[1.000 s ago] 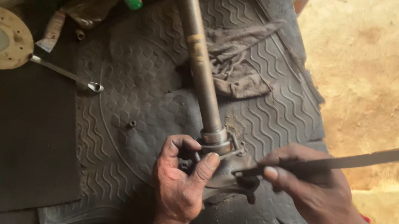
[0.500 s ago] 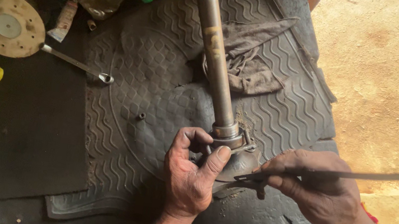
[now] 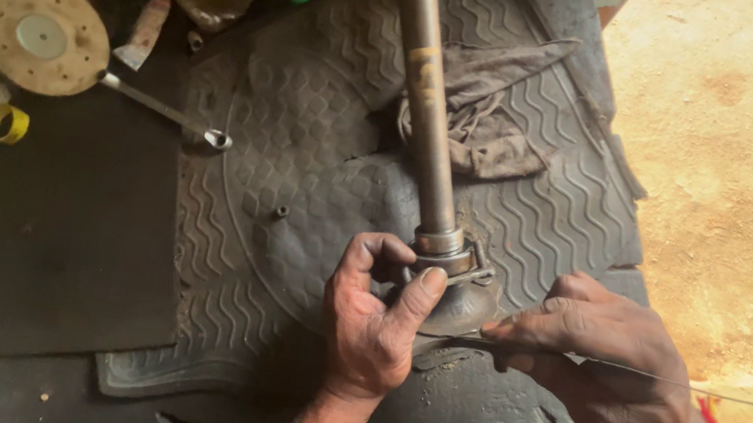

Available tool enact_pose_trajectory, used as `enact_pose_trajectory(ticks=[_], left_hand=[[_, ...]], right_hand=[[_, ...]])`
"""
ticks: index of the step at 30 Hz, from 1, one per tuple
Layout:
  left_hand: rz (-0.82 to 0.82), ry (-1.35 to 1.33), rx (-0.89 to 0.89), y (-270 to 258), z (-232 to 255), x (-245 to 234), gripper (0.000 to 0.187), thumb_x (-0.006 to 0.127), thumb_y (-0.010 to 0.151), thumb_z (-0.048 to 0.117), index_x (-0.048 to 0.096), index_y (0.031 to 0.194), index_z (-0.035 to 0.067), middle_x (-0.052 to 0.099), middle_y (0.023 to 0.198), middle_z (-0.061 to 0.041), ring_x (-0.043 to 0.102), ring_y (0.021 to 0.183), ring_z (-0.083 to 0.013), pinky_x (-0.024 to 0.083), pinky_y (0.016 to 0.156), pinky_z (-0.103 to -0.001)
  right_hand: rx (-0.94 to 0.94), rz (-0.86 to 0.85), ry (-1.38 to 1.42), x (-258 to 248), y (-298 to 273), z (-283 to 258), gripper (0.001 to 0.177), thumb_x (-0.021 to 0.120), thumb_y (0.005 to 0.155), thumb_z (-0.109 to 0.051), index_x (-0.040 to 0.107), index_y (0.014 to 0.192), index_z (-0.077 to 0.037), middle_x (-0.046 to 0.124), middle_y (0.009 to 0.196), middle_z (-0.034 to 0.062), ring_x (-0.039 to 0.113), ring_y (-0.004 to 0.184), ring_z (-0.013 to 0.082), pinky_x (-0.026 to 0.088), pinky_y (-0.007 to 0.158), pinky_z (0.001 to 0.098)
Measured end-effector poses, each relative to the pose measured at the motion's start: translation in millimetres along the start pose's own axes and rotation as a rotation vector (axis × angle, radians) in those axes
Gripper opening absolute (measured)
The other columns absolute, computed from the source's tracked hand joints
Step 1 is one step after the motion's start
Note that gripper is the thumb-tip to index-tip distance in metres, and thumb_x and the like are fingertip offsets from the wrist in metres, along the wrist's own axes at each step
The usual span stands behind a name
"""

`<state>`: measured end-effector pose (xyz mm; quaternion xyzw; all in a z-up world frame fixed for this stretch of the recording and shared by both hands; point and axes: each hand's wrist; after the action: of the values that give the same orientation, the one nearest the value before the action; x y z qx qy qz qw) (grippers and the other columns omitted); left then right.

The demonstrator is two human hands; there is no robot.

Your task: The person uses a metal file to scrape and clean a cylindrical metal part clamped in a vise. They repeatedly wipe the part with a cloth and continue filing the surface throughout the clip.

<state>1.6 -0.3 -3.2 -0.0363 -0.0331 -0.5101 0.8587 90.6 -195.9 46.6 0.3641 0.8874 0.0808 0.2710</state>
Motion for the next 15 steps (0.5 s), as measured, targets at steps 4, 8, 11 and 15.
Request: enact_pose_trajectory(ticks=[4, 8, 11, 15], left_hand=[[-0.014, -0.037, 0.031, 1.9, -0.8, 0.8, 0.027, 0.077, 0.091, 0.023, 0.059, 0.101, 0.005, 0.057, 0.091, 0.001, 0.051, 0.086, -0.0102, 0.046, 0.081, -0.027], [-0.011, -0.064, 0.011, 2.3, -1.0, 1.4, 0.026, 0.077, 0.089, 0.022, 0.059, 0.101, 0.006, 0.057, 0.091, 0.001, 0.049, 0.084, -0.0093, 0.045, 0.078, -0.026], [0.002, -0.061, 0.029, 1.3, -5.9, 0.1, 0.026, 0.078, 0.09, 0.02, 0.059, 0.101, 0.006, 0.055, 0.091, 0.002, 0.048, 0.085, -0.0091, 0.043, 0.079, -0.026], [-0.013, -0.152, 0.026, 1.8, -9.8, 0.1, 0.025, 0.077, 0.092, 0.021, 0.059, 0.102, 0.006, 0.054, 0.092, 0.002, 0.047, 0.086, -0.0086, 0.043, 0.08, -0.026]], right_hand=[[-0.029, -0.052, -0.019, 10.8, 4.4, 1.7, 0.024, 0.085, 0.075, -0.008, 0.077, 0.098, -0.009, 0.077, 0.087, -0.0014, 0.061, 0.071, 0.0166, 0.046, 0.069, 0.0312], [-0.11, -0.045, -0.114, 6.5, 5.4, -3.2, 0.026, 0.086, 0.075, -0.012, 0.077, 0.098, -0.011, 0.078, 0.092, -0.0021, 0.056, 0.072, 0.0159, 0.044, 0.069, 0.032], [-0.138, -0.001, -0.223, 13.4, 3.9, -8.1, 0.026, 0.087, 0.075, -0.018, 0.074, 0.097, -0.014, 0.078, 0.095, -0.0039, 0.056, 0.075, 0.0154, 0.042, 0.071, 0.0324], [-0.255, -0.048, -0.279, 27.0, 6.6, -8.3, 0.026, 0.085, 0.074, -0.015, 0.076, 0.098, -0.014, 0.075, 0.094, -0.0053, 0.061, 0.081, 0.0174, 0.044, 0.075, 0.0368]])
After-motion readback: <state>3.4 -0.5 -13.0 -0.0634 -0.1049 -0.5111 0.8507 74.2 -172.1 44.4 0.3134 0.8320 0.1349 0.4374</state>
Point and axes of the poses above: each hand's wrist, its own y-axis towards the middle knuckle, its own x-axis out of the palm, z = x × y
